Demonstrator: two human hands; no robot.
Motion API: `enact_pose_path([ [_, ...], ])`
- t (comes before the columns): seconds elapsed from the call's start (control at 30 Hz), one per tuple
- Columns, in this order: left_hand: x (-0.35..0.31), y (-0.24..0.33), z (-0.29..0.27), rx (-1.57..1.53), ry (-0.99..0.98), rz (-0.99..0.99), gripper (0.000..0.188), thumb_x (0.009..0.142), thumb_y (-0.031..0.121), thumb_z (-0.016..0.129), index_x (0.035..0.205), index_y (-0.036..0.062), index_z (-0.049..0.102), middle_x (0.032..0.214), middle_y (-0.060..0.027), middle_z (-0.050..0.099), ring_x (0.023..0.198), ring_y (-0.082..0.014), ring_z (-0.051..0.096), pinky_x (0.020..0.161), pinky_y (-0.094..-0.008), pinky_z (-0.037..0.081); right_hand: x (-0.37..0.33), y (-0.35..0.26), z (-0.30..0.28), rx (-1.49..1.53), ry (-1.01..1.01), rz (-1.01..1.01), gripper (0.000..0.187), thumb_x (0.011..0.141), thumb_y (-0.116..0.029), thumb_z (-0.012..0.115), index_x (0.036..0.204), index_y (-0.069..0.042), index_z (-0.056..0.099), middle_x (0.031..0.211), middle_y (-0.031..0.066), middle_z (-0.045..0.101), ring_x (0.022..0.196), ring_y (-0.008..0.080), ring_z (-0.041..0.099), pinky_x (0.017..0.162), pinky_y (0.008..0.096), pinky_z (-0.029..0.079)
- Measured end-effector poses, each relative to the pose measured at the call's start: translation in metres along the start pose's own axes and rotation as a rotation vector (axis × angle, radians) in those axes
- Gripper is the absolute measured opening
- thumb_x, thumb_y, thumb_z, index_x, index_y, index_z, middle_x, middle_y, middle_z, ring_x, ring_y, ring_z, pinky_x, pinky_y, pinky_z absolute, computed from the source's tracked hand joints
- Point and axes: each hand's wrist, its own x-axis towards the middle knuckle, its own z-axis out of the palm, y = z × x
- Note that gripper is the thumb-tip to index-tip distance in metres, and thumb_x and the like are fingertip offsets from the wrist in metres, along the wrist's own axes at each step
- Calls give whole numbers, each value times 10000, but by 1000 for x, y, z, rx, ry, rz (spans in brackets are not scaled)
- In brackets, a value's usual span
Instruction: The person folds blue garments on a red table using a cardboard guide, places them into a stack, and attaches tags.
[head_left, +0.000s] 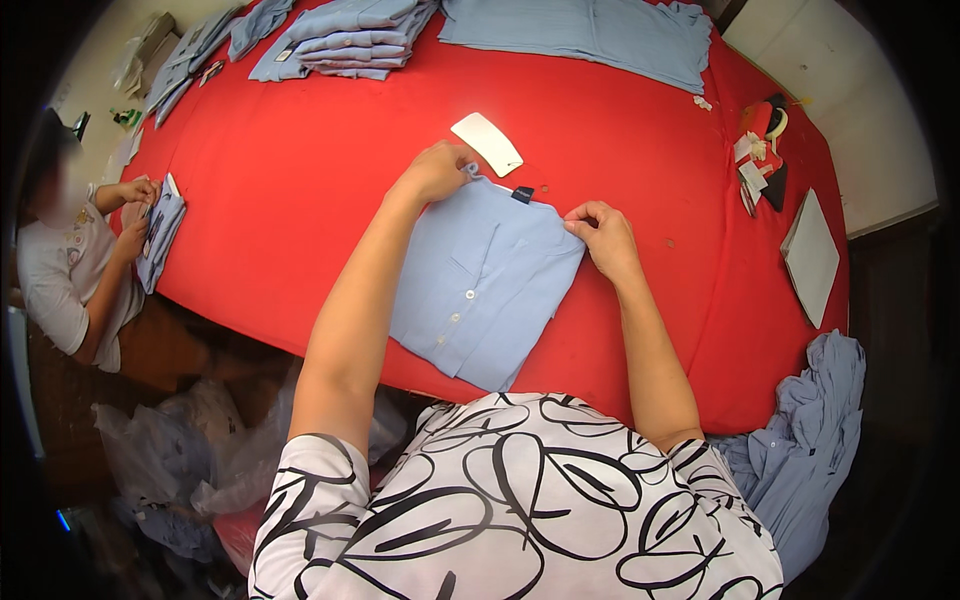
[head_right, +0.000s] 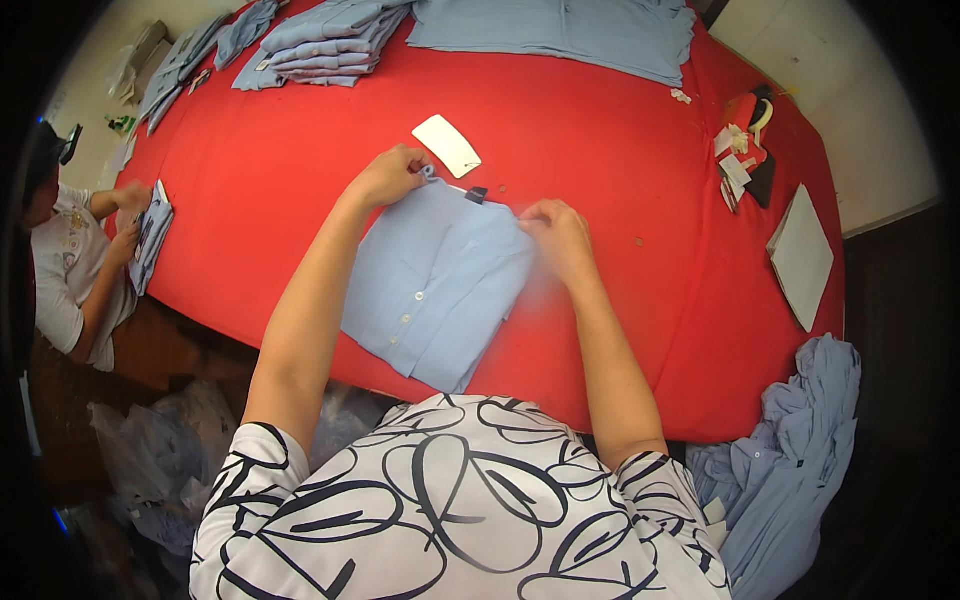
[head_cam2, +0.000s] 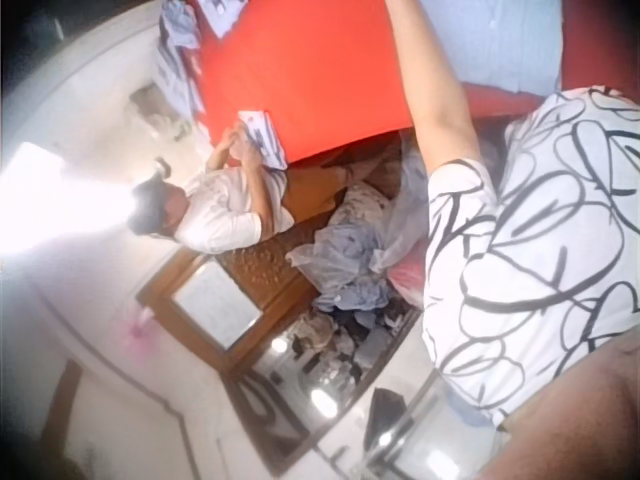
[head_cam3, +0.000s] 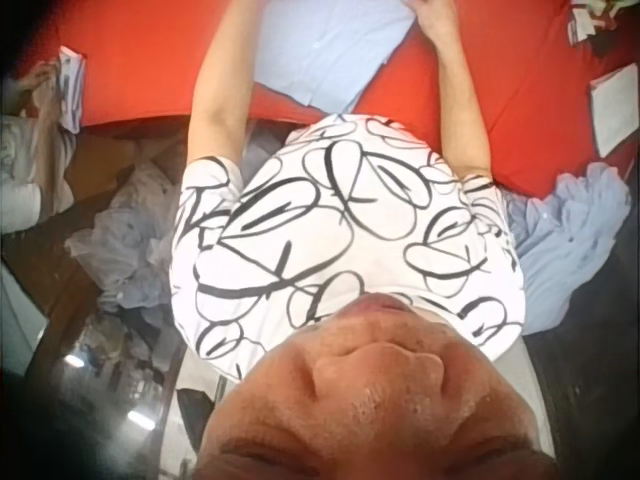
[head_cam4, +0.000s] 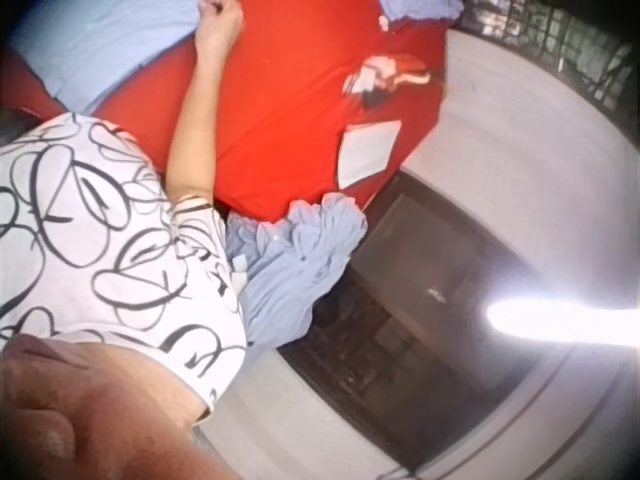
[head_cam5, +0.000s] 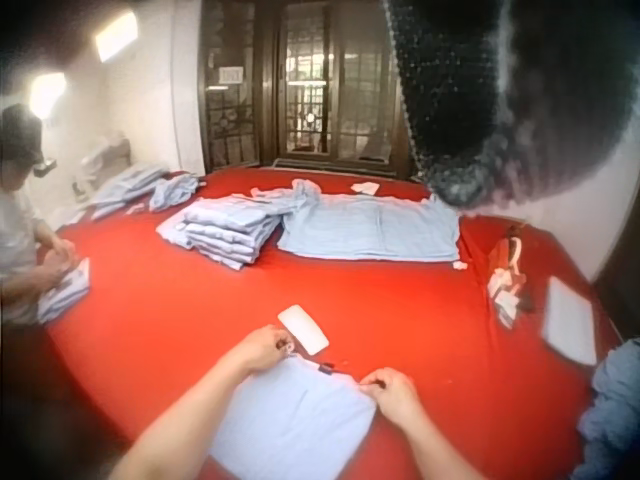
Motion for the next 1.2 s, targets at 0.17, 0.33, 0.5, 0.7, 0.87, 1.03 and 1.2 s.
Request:
enact_pose_path([
  [0.17, 1, -1, -1, 76, -35, -179, 298, 825, 220, 714, 1026, 3, 675, 1004, -177, 682, 955, -291, 651, 828, -377, 507, 5, -2, -8, -129, -134, -3, 246, 827, -166, 719, 1016, -10, 701, 1002, 151, 696, 956, 262, 661, 829, 375, 518],
  [0.33, 13, -1, -10, 121, -284, -157, 296, 853, 251, 705, 1032, 27, 629, 940, -127, 660, 872, -230, 623, 789, -348, 480, 16, -9, -17, -304, -330, -19, 209, 815, -120, 734, 964, 14, 676, 775, 51, 633, 727, 147, 584, 670, 308, 472],
  [0.5, 2, 6, -5, -68, -193, -88, 328, 899, 205, 640, 1164, 14, 608, 1011, -132, 656, 884, -224, 628, 789, -357, 488, 7, -10, -26, -136, -423, -2, 146, 813, -94, 714, 903, -5, 640, 792, 28, 634, 742, 121, 574, 688, 282, 455],
  [0.7, -2, 11, -4, -373, -305, 43, 206, 905, 90, 613, 1098, 52, 673, 960, -67, 665, 876, -139, 600, 767, -280, 473, -3, -1, -20, 295, -480, 7, 229, 830, -8, 672, 1059, -4, 680, 857, 18, 654, 810, 91, 584, 778, 252, 464],
  [0.87, 1, 25, -2, -351, -298, -14, 208, 878, 60, 627, 1067, 58, 713, 978, -54, 675, 871, -125, 591, 777, -274, 474, -3, 14, -15, 196, -488, -44, 415, 846, 10, 662, 1260, -9, 642, 1126, 82, 678, 1013, 117, 596, 906, 258, 464],
  [1.03, 11, 2, 13, -371, -208, 150, 305, 830, 53, 669, 1133, 58, 701, 985, -47, 678, 860, -130, 599, 779, -279, 475, -7, 8, -11, 153, -467, -62, 421, 864, -38, 665, 1281, -7, 623, 1170, 90, 662, 1036, 144, 596, 935, 277, 460],
  [1.2, 11, 14, 11, -235, -137, 62, 339, 823, 109, 688, 1157, 54, 673, 1038, -107, 697, 939, -207, 646, 842, -326, 493, -16, -2, -10, 269, -346, -30, 330, 845, -117, 691, 1145, 2, 623, 1126, 151, 656, 1084, 185, 601, 916, 337, 480],
])
